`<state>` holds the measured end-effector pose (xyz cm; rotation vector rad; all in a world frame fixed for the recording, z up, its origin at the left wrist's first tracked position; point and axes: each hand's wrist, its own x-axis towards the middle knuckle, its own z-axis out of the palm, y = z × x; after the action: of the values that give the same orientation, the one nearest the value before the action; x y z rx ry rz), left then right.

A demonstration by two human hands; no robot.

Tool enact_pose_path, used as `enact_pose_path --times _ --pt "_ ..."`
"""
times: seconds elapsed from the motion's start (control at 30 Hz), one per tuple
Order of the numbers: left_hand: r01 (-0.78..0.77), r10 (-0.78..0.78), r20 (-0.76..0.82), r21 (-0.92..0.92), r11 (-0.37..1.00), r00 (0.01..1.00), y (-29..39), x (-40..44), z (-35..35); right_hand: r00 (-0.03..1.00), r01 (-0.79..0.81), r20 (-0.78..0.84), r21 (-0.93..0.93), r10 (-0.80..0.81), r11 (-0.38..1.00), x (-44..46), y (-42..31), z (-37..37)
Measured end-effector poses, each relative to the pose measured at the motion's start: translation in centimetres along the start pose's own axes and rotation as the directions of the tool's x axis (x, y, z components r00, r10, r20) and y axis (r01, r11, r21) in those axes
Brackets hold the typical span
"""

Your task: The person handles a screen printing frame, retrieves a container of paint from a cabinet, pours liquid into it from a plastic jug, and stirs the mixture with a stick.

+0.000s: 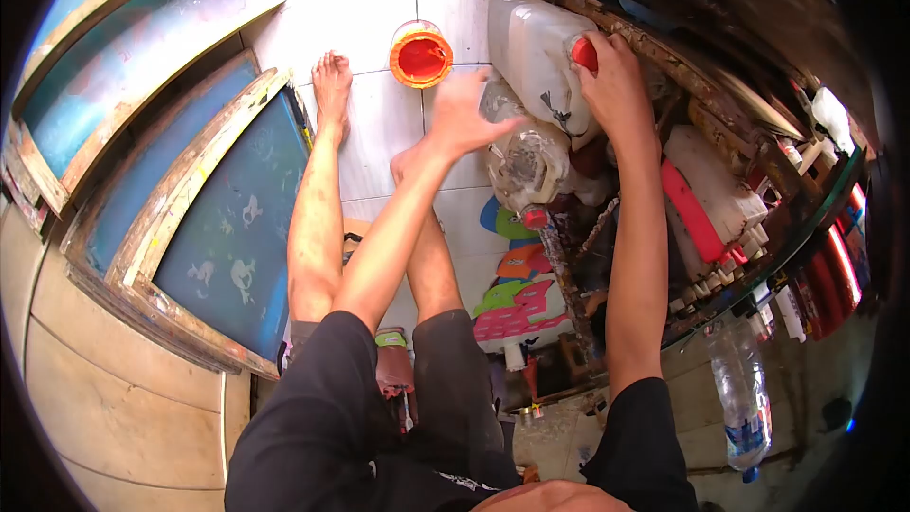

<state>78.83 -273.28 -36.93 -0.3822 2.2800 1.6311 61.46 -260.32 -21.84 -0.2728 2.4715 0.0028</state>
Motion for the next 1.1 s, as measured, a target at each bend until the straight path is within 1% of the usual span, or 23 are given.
enact_pose_path --times 0.03,0.07,0.13,0.17,0.2,0.23,0.3,0.33,0.4,0.47,0.53,0.57,0.6,0.63,0.67,0.73,0.77,0.83,0.87,0.93,0.97,1.03,1.1 --pt "-0.071 0.077 -0.154 0.043 0.997 0.985 -1.7 -0.5 -0.9 1.000 -0.008 -0.002 -0.022 0.008 1.000 -0.1 -0.2 0.2" --pt "-0.102 0.131 -0.386 0.094 0.990 0.913 -2.7 -0.4 -1.6 1.000 -0.013 0.002 -0.018 0.013 1.000 -0.1 -0.7 0.4" --pt "0.080 0.040 -0.443 0.249 0.965 0.896 -6.3 -0.5 -2.5 0.983 -0.182 -0.057 -0.121 0.177 0.976 0.2 -2.0 0.4" --pt "0.038 0.106 -0.443 0.303 0.952 0.890 -7.2 -0.2 -3.2 0.983 -0.182 -0.058 -0.121 0.176 0.976 0.4 -2.2 0.3" --pt "-0.003 0.171 -0.439 0.357 0.934 0.882 -8.2 0.0 -3.6 0.981 -0.192 -0.020 -0.138 0.191 0.972 0.6 -2.4 0.1" --pt "-0.004 0.172 -0.440 0.357 0.934 0.881 -9.0 0.3 -3.8 0.978 -0.201 0.019 -0.155 0.206 0.967 0.8 -2.6 0.0" --pt "0.021 0.097 -0.269 0.405 0.914 0.958 -11.4 0.6 -3.3 0.971 -0.227 0.035 -0.154 0.234 0.962 1.2 -2.8 0.0" --pt "0.020 0.098 -0.270 0.405 0.914 0.958 -12.5 1.0 -3.1 0.963 -0.252 0.053 -0.154 0.263 0.955 1.5 -2.9 -0.1" --pt "-0.023 0.080 -0.157 0.339 0.940 0.984 -13.6 1.9 -3.3 0.951 -0.274 0.103 -0.157 0.292 0.949 1.5 -3.5 -1.0" --pt "-0.059 0.130 -0.175 0.360 0.931 0.976 -14.4 2.9 -3.4 0.934 -0.299 0.153 -0.160 0.322 0.941 1.1 -3.7 -1.3" --pt "-0.230 0.272 -0.134 0.266 0.936 0.953 -15.2 3.9 -3.7 0.972 -0.233 -0.021 -0.251 0.235 0.940 0.5 -3.7 -0.8" --pt "-0.230 0.269 -0.122 0.263 0.937 0.955 -15.6 4.3 -3.7 0.969 -0.240 -0.013 -0.251 0.245 0.938 0.1 -3.9 -0.2" --pt "-0.269 0.301 -0.099 0.248 0.931 0.949 -16.0 4.8 -3.7 0.965 -0.049 -0.260 -0.227 -0.012 0.973 -0.2 -4.3 0.6" --pt "-0.307 0.333 -0.077 0.233 0.923 0.940 -16.2 5.0 -3.7 0.835 0.144 -0.487 -0.253 -0.255 0.957 -0.7 -4.9 1.3" --pt "-0.310 0.334 -0.072 0.232 0.922 0.940 -15.9 5.1 -4.1 0.837 0.140 -0.488 -0.251 -0.250 0.958 -1.1 -5.9 1.9" --pt "-0.327 0.345 -0.040 0.232 0.916 0.938 -14.6 5.1 -5.1 0.893 0.262 -0.381 0.008 -0.239 0.965 -2.2 -8.2 3.0" --pt "-0.330 0.347 -0.036 0.231 0.915 0.937 -13.7 5.0 -5.7 0.894 0.258 -0.381 0.010 -0.235 0.966 -2.3 -8.6 3.6" --pt "-0.392 0.410 -0.059 0.194 0.899 0.910 -11.9 4.7 -6.6 0.968 0.201 -0.155 0.014 -0.196 0.980 -1.7 -8.5 5.2" --pt "-0.395 0.414 -0.056 0.203 0.896 0.909 -11.2 4.5 -7.0 0.967 0.203 -0.163 0.021 -0.197 0.979 -1.3 -8.3 5.9" --pt "-0.334 0.342 -0.033 0.147 0.931 0.939 -8.8 3.4 -7.8 0.991 0.094 -0.114 0.214 -0.071 0.972 -1.5 -8.2 6.3" --pt "-0.425 0.440 -0.037 0.191 0.885 0.897 -6.6 3.2 -8.9 0.988 0.098 -0.139 0.220 -0.069 0.971 -2.2 -8.5 5.4" --pt "-0.437 0.446 0.002 0.207 0.876 0.895 -1.2 1.7 -12.1 0.993 0.055 -0.119 0.433 -0.003 0.900 -4.0 -9.6 2.4" --pt "-0.453 0.459 0.020 0.205 0.868 0.888 4.2 0.4 -14.9 0.972 0.098 -0.236 0.406 0.001 0.909 -6.5 -10.6 0.2"
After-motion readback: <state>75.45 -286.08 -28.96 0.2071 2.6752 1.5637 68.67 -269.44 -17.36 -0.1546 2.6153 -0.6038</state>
